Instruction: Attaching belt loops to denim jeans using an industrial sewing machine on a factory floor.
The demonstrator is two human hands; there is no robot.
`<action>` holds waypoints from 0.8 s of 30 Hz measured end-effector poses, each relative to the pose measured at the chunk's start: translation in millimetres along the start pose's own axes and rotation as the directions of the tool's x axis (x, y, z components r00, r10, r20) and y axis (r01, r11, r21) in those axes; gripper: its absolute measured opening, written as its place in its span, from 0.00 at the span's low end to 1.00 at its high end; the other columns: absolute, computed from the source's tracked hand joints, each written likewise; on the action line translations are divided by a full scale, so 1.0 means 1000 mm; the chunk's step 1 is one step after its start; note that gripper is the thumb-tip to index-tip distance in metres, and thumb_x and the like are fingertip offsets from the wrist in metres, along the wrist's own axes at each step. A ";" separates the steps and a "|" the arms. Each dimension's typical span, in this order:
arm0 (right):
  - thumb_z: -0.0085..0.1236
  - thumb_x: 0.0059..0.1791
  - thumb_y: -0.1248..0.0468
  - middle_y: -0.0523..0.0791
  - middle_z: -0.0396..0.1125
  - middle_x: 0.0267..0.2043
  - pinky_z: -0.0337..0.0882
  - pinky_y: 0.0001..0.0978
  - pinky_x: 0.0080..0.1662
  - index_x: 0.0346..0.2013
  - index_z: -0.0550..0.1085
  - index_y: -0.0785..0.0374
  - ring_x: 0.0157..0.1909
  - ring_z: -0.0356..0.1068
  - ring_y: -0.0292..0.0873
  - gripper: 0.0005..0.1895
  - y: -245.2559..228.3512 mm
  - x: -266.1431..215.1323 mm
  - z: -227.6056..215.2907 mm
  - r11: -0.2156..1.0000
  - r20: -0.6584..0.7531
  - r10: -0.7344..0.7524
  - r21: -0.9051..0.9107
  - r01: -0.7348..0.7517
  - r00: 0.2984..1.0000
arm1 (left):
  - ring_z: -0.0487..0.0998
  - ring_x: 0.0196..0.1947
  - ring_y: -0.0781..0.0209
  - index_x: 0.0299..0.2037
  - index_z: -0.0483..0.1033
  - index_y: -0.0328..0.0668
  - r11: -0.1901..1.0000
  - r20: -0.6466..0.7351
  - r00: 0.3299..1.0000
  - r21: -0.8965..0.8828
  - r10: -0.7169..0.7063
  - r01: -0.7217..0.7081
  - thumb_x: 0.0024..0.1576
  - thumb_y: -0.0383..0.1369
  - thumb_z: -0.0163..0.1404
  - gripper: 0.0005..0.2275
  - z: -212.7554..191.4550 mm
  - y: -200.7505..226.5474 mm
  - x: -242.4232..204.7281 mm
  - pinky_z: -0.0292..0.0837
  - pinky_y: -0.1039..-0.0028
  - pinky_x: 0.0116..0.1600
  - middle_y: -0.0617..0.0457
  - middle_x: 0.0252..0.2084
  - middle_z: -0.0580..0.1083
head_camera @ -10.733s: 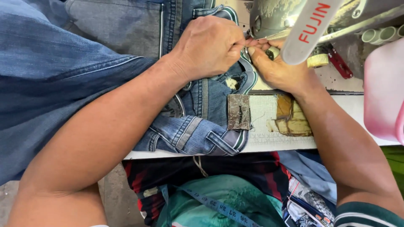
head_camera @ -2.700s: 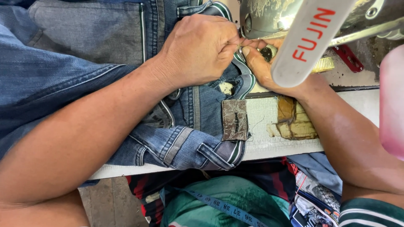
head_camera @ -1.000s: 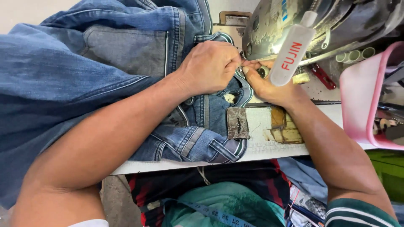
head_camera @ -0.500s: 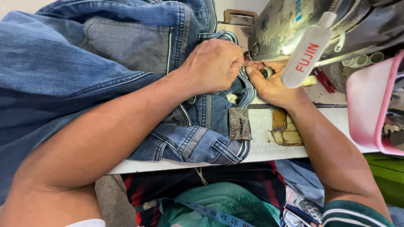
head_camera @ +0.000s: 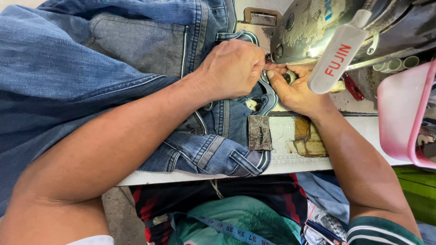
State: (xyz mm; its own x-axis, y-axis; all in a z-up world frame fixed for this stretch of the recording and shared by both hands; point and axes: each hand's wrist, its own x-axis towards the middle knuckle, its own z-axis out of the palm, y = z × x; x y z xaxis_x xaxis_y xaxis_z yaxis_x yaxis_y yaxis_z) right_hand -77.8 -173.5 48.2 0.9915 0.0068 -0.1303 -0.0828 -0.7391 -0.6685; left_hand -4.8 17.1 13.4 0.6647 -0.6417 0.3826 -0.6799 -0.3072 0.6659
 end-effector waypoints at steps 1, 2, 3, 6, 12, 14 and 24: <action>0.53 0.53 0.57 0.41 0.75 0.46 0.67 0.23 0.63 0.50 0.78 0.61 0.49 0.73 0.32 0.15 0.002 0.001 0.001 0.999 0.016 0.003 0.041 -0.004 1.000 | 0.71 0.21 0.56 0.20 0.69 0.47 1.000 -0.004 1.000 -0.004 -0.002 0.002 0.49 0.24 0.42 0.08 0.000 0.000 0.000 0.70 0.61 0.26 0.57 0.21 0.70; 0.52 0.53 0.58 0.41 0.74 0.50 0.66 0.21 0.63 0.50 0.77 0.62 0.52 0.72 0.31 0.15 0.004 0.003 0.002 0.997 0.032 0.006 0.082 -0.009 0.999 | 0.72 0.21 0.54 0.21 0.70 0.47 1.000 -0.007 1.000 -0.007 -0.004 0.004 0.48 0.24 0.43 0.07 0.000 -0.001 0.000 0.69 0.60 0.26 0.57 0.21 0.71; 0.52 0.53 0.58 0.41 0.74 0.50 0.66 0.21 0.63 0.50 0.77 0.62 0.52 0.72 0.31 0.15 0.004 0.003 0.001 0.997 0.033 0.006 0.082 -0.008 0.999 | 0.72 0.21 0.54 0.21 0.70 0.47 1.000 -0.008 1.000 -0.007 -0.005 0.005 0.48 0.24 0.43 0.07 -0.001 0.000 0.000 0.69 0.60 0.26 0.57 0.21 0.71; 0.52 0.53 0.55 0.41 0.75 0.47 0.64 0.24 0.65 0.49 0.77 0.61 0.50 0.74 0.32 0.16 0.002 0.003 0.001 1.000 0.042 0.001 -0.005 -0.001 0.999 | 0.71 0.21 0.50 0.21 0.70 0.47 0.999 0.011 0.999 0.013 -0.034 0.034 0.49 0.26 0.43 0.06 -0.002 0.001 0.000 0.67 0.57 0.25 0.55 0.22 0.72; 0.51 0.55 0.60 0.37 0.71 0.38 0.70 0.18 0.60 0.41 0.76 0.61 0.43 0.70 0.28 0.09 0.000 0.004 0.002 0.989 0.093 0.094 0.109 -0.104 0.991 | 0.71 0.20 0.52 0.21 0.69 0.47 1.000 0.005 1.000 0.005 -0.014 0.014 0.50 0.25 0.43 0.07 0.000 -0.001 0.000 0.67 0.59 0.25 0.56 0.21 0.71; 0.51 0.55 0.58 0.38 0.72 0.38 0.73 0.21 0.58 0.42 0.77 0.61 0.42 0.72 0.30 0.11 -0.001 0.002 0.000 0.996 0.100 0.055 0.060 -0.061 0.993 | 0.72 0.21 0.53 0.22 0.71 0.46 1.000 0.010 1.000 0.015 0.000 0.000 0.50 0.25 0.42 0.08 0.000 -0.001 0.001 0.69 0.59 0.25 0.55 0.21 0.72; 0.45 0.57 0.55 0.33 0.67 0.39 0.59 0.33 0.69 0.50 0.73 0.55 0.47 0.69 0.27 0.13 0.028 0.010 0.000 0.991 0.248 -0.070 -0.091 0.095 0.966 | 0.73 0.22 0.54 0.22 0.71 0.46 1.000 0.015 1.000 0.014 0.003 -0.004 0.50 0.24 0.42 0.08 0.002 -0.001 0.002 0.70 0.60 0.26 0.56 0.21 0.72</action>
State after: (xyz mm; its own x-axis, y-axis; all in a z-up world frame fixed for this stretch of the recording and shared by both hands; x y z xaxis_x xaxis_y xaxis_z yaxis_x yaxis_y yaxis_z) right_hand -70.3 -194.0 27.8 0.9388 0.2252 -0.2607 0.0213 -0.7933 -0.6085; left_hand -2.8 14.8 12.5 0.6577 -0.6530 0.3755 -0.6866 -0.3146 0.6555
